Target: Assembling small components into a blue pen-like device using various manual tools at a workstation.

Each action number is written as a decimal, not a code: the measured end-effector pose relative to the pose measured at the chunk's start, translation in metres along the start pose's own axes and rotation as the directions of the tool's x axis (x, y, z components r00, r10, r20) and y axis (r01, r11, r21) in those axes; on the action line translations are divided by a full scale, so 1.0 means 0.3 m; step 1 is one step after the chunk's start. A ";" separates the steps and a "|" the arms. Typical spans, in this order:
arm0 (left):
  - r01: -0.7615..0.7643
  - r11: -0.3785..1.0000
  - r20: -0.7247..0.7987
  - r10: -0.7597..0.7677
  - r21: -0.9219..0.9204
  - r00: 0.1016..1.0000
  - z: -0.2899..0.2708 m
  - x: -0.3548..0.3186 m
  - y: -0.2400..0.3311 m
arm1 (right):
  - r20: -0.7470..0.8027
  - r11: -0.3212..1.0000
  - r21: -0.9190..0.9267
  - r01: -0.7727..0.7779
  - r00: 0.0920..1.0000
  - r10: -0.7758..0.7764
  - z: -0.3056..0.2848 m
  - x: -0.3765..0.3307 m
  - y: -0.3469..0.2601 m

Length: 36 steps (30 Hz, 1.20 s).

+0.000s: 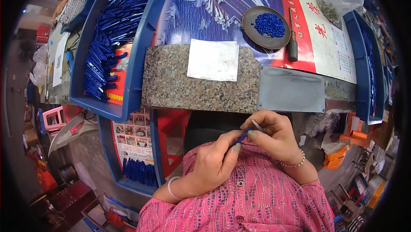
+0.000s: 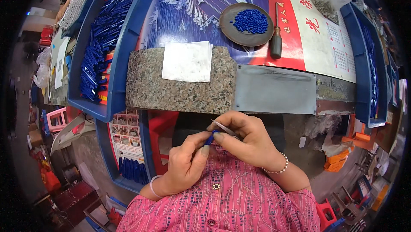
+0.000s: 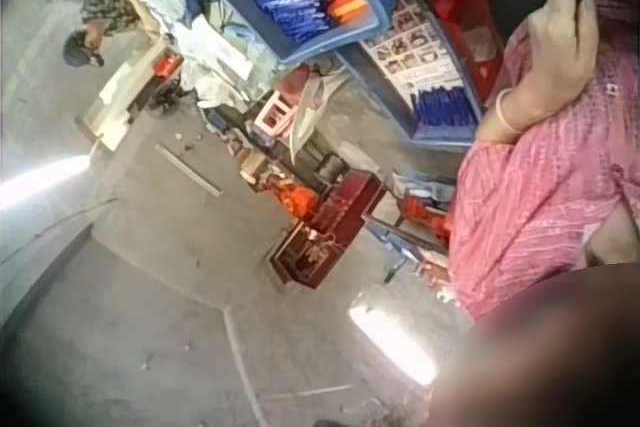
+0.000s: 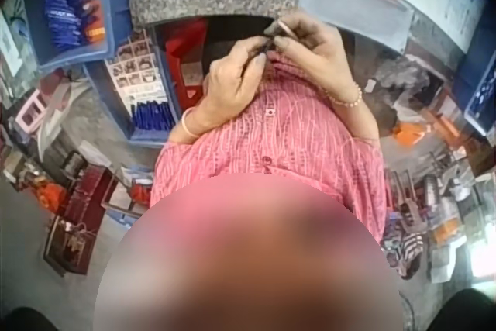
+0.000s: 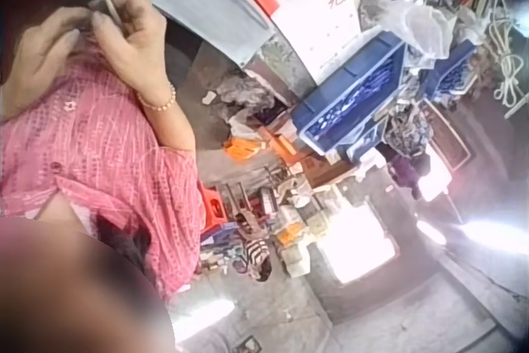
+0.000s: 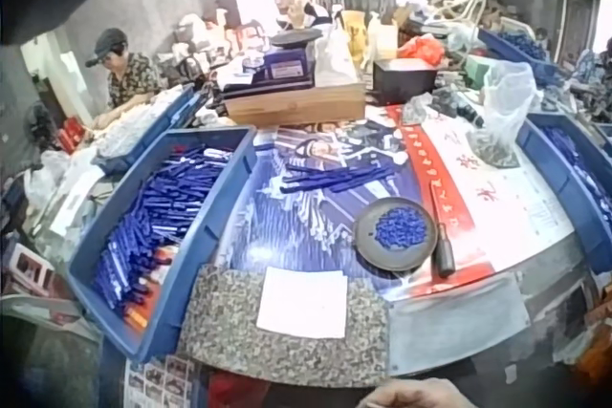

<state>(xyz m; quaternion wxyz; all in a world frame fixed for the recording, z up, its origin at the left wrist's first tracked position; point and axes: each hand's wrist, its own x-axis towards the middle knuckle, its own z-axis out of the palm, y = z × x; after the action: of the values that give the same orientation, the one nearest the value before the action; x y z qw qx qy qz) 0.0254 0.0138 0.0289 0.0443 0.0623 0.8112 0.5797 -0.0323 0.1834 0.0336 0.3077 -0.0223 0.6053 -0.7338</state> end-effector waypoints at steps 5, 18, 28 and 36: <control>-0.045 0.994 -0.022 0.048 0.100 0.999 -0.004 0.011 0.021 | -0.027 0.999 0.051 0.015 1.000 -0.014 -0.012 -0.030 0.034; 0.279 0.931 0.139 -0.252 -0.234 0.958 0.003 -0.015 0.016 | -0.055 0.991 0.080 0.106 0.993 -0.101 -0.012 -0.040 0.088; 0.245 0.943 0.109 -0.225 -0.226 0.968 0.014 -0.022 -0.009 | -0.082 0.987 0.091 0.130 0.989 -0.123 -0.003 -0.029 0.105; 0.127 0.990 0.035 -0.125 -0.055 0.992 0.014 -0.015 -0.014 | -0.101 0.993 0.078 0.093 0.991 -0.085 0.000 -0.028 0.089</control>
<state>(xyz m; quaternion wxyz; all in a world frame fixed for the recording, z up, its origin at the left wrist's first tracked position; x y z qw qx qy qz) 0.0302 0.0157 0.0235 0.0954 0.0187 0.7957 0.5978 -0.0142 0.1855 0.0123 0.2456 -0.0007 0.5872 -0.7713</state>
